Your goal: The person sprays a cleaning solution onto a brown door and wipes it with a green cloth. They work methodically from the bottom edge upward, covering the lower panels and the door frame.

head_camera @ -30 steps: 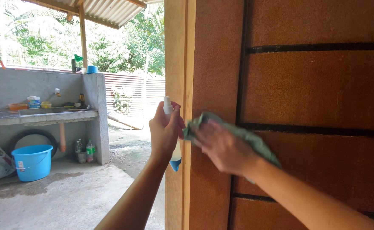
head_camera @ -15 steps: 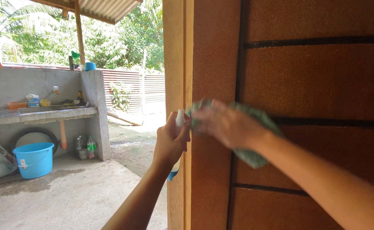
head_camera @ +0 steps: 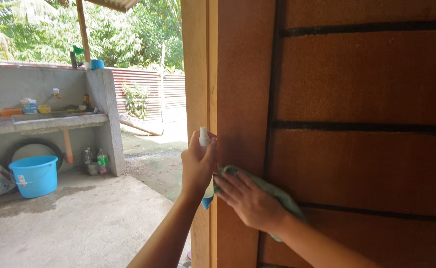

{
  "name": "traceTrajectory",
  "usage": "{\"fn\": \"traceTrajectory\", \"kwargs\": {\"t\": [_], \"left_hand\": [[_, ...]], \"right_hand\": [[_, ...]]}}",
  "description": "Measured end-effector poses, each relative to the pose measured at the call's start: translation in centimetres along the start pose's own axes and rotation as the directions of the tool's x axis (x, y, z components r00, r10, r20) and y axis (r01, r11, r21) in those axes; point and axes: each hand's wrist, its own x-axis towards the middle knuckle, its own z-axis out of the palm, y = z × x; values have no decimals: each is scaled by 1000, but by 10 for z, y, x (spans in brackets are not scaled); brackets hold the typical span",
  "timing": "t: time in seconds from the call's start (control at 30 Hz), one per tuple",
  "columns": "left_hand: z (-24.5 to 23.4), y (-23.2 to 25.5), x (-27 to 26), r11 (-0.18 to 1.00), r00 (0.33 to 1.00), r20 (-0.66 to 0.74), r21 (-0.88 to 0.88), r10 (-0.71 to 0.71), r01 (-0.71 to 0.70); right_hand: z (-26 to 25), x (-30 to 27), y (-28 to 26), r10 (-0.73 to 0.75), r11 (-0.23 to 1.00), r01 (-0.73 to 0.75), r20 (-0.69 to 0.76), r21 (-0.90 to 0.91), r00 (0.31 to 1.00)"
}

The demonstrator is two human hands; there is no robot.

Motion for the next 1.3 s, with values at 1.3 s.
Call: {"fn": "traceTrajectory", "kwargs": {"t": [1.3], "left_hand": [[45, 5, -66, 952, 991, 105, 302, -85, 49]], "right_hand": [[-68, -80, 104, 347, 938, -347, -54, 13, 936]]}}
